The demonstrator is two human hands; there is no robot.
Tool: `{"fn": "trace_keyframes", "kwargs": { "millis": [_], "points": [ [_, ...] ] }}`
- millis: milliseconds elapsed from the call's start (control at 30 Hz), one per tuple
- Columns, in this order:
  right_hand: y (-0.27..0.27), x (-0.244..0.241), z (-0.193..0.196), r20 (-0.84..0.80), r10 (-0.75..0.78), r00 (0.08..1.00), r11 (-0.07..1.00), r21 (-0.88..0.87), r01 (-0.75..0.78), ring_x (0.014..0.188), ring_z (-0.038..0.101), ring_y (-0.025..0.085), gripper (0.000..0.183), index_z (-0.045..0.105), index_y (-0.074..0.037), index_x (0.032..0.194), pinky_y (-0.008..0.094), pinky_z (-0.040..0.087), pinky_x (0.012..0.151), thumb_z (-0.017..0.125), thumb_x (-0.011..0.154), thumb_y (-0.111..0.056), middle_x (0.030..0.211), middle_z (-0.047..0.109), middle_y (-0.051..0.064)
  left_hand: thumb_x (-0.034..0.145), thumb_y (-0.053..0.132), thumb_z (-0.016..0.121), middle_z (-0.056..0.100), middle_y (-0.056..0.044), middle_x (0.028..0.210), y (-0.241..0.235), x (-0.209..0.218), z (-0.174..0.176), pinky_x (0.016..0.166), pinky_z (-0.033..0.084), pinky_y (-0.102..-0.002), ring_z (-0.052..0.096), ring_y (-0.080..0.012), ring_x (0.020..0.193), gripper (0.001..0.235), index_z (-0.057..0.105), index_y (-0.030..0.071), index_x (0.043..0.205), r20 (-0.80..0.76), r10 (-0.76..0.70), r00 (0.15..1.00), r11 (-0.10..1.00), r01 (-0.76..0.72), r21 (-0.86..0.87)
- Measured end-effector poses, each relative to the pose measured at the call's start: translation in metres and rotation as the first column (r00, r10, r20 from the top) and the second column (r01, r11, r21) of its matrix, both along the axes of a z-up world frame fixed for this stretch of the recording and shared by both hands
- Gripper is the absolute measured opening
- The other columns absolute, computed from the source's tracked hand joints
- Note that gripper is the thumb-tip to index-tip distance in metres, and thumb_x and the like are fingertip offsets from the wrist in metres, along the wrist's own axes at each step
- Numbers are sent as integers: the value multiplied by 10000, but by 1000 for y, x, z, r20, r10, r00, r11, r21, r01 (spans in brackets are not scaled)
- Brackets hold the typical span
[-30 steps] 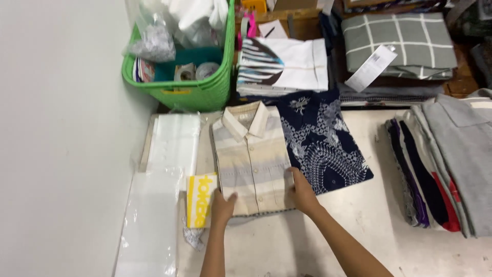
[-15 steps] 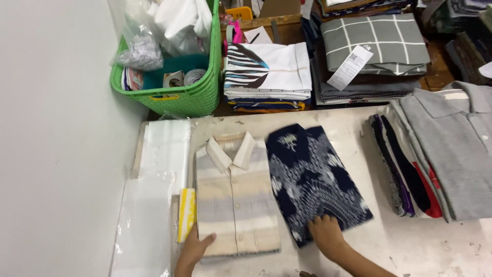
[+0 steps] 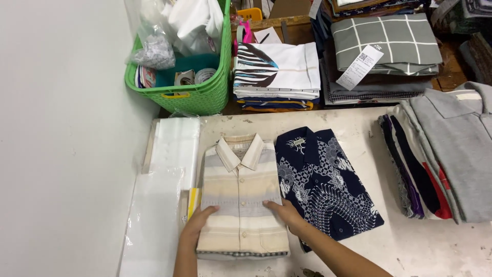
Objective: The person is neatly folding various shirts and t-shirts and organizing them into stacks on a work surface.
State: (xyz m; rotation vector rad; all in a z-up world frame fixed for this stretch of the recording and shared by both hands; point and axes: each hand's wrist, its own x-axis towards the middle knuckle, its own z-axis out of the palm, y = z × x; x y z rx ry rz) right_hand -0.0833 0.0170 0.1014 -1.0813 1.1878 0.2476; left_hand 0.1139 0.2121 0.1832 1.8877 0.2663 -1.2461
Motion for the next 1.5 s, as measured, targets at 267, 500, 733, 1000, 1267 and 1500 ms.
{"fn": "trace_keyframes", "kwargs": {
  "millis": [267, 500, 733, 1000, 1267, 1500],
  "points": [
    [-72, 31, 140, 394, 97, 914, 972, 160, -172, 1206, 654, 371, 932, 229, -214, 1606, 492, 604, 941, 697, 807, -109, 1433, 590, 187, 794, 187, 694, 685, -146, 1171, -38, 0, 110, 825, 533, -387, 665, -299, 1004, 617, 561, 86, 1388, 177, 129, 976, 982, -101, -160],
    [-137, -29, 241, 460, 216, 861, 969, -209, -131, 1315, 606, 285, 1130, 39, -142, 1644, 402, 448, 1152, 732, 752, -145, 1511, 579, 139, 782, 18, 647, 676, -161, 1319, -79, -65, 162, 1046, 502, -390, 645, -297, 1173, 667, 544, 28, 1441, 149, 336, 930, 729, -156, -667],
    [-188, -131, 189, 464, 39, 885, 923, -356, 147, 1171, 634, 375, 1029, 376, -216, 1620, 566, 501, 983, 816, 703, -63, 1381, 613, 248, 819, 131, 803, 697, -123, 1179, -134, -161, 46, 950, 564, -496, 682, -268, 1037, 622, 574, 109, 1397, 21, 302, 953, 687, -202, -698],
    [-198, -183, -49, -154, 142, 978, 763, -612, -207, 1260, 640, 360, 666, 481, -211, 1532, 503, 520, 1043, 665, 955, -489, 1361, 667, 198, 1010, 124, 600, 411, -247, 1596, -133, -226, -87, 1245, 334, -512, 367, -405, 1495, 837, 75, 112, 1663, 160, 42, 986, 933, 19, -360],
    [-199, -200, -21, -62, 155, 986, 722, -674, -156, 1235, 652, 359, 532, 551, -173, 1477, 490, 556, 1002, 691, 979, -296, 1322, 688, 166, 984, 77, 569, 430, -222, 1587, -138, -242, -66, 1200, 407, -495, 420, -398, 1468, 807, 136, 137, 1661, 327, -14, 945, 969, 93, -229],
    [-205, -236, 6, -217, 297, 930, 787, -495, -367, 1076, 679, 271, 389, 672, -89, 1196, 391, 533, 876, 511, 1017, -394, 1184, 730, 105, 966, 260, 635, 659, -47, 1325, -113, -277, -108, 973, 546, -355, 663, -215, 1163, 451, 526, 134, 1386, 363, -11, 932, 1000, 14, -6]
  ]
}}
